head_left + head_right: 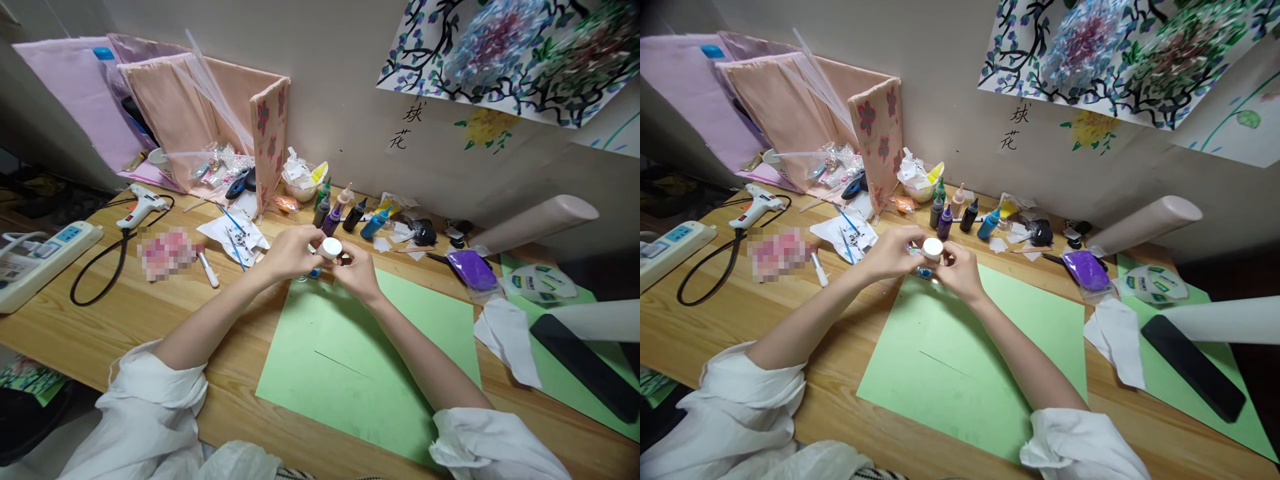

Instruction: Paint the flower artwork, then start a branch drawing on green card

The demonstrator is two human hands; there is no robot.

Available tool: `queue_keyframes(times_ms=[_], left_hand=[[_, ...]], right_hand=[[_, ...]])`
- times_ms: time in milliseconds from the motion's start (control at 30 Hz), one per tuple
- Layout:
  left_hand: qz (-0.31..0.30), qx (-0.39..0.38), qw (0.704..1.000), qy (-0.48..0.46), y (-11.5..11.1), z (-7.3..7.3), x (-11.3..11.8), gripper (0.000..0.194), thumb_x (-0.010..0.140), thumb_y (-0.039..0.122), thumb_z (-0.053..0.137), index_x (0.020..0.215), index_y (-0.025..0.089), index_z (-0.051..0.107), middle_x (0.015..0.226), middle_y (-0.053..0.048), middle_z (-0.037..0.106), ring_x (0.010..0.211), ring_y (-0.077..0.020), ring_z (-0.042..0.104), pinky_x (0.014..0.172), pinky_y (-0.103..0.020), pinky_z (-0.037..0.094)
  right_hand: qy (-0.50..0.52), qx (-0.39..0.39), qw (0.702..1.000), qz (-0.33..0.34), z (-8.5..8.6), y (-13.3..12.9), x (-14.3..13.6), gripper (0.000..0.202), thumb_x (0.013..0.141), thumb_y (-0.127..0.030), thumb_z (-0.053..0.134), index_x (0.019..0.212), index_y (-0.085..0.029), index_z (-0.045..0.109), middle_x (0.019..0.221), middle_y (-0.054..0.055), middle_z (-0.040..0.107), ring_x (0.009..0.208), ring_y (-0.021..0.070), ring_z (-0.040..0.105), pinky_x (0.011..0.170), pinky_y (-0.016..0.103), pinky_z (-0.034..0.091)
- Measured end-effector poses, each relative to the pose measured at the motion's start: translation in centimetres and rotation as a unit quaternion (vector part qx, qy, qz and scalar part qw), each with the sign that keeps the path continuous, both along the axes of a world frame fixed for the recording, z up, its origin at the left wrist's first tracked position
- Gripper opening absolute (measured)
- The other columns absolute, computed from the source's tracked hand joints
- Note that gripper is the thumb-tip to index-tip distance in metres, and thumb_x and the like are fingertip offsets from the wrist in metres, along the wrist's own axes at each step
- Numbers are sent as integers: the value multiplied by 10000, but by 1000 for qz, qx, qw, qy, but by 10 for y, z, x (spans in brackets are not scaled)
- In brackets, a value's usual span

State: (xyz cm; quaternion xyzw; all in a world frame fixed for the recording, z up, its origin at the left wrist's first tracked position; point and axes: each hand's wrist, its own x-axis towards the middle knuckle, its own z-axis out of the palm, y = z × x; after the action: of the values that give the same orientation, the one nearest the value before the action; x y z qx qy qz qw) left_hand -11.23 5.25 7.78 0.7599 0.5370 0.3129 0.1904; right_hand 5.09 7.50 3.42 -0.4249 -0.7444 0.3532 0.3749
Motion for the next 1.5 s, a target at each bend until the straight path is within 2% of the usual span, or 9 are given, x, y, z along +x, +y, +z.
queue_keyframes(times_ms=[667,800,933,1033,1133,1233,1333,1433,1500], left_hand=[[11,-10,1000,3,0,1,0,180,656,265,687,800,160,664,781,-3,641,700,-147,564,584,-223,365],[-33,4,999,-11,1,9,-3,254,661,312,724,849,155,658,820,-16,622,748,-158,564,630,-234,395],[-77,16,994,-73,6,17,-16,269,844,337,561,1052,177,622,990,-52,602,932,-169,558,814,-277,423],[-27,17,995,-99,8,21,-26,265,931,290,409,1083,203,607,1051,-50,608,996,-167,543,864,-306,411],[-41,4,994,-103,5,22,-21,242,870,278,533,1089,207,605,1058,-53,609,978,-175,553,806,-288,436],[-91,-32,987,-131,-2,19,5,330,778,292,658,1094,216,603,1064,-59,603,989,-184,553,836,-283,436],[-77,-45,978,-189,-4,14,36,279,745,286,690,1003,201,628,1028,-53,614,968,-180,561,837,-270,436],[-58,-52,971,-225,2,12,56,140,753,276,671,824,164,629,929,-45,625,875,-165,580,740,-245,455],[-62,-53,972,-219,7,14,60,136,754,280,664,761,153,616,869,-37,624,820,-154,581,708,-239,454]], right_hand=[[6,-23,1000,-2,0,0,0,146,647,-267,681,687,-151,602,573,-50,418,550,83,345,499,219,280],[26,-82,996,8,10,-1,0,202,636,-287,700,780,-152,663,626,-22,556,574,106,462,539,231,375],[109,-133,985,-11,18,2,10,327,599,-343,755,858,-164,669,800,40,679,720,171,596,683,301,477],[240,-234,939,-77,14,4,25,357,571,-360,782,841,-171,644,856,53,692,798,195,633,728,323,512],[366,-343,862,-80,7,1,38,322,584,-342,785,829,-185,648,840,30,695,766,164,649,701,273,551],[453,-431,779,-58,2,-8,43,233,590,-263,795,768,-185,667,757,3,695,643,110,644,636,187,570],[523,-465,713,-35,5,-18,40,204,590,-186,796,754,-191,674,775,-16,708,659,80,654,666,119,568],[553,-444,705,-5,9,-24,37,209,625,-207,773,812,-206,679,865,-9,714,809,99,664,782,142,556],[535,-417,735,15,9,-23,41,224,659,-285,747,858,-208,677,932,9,705,912,123,646,859,193,533]])
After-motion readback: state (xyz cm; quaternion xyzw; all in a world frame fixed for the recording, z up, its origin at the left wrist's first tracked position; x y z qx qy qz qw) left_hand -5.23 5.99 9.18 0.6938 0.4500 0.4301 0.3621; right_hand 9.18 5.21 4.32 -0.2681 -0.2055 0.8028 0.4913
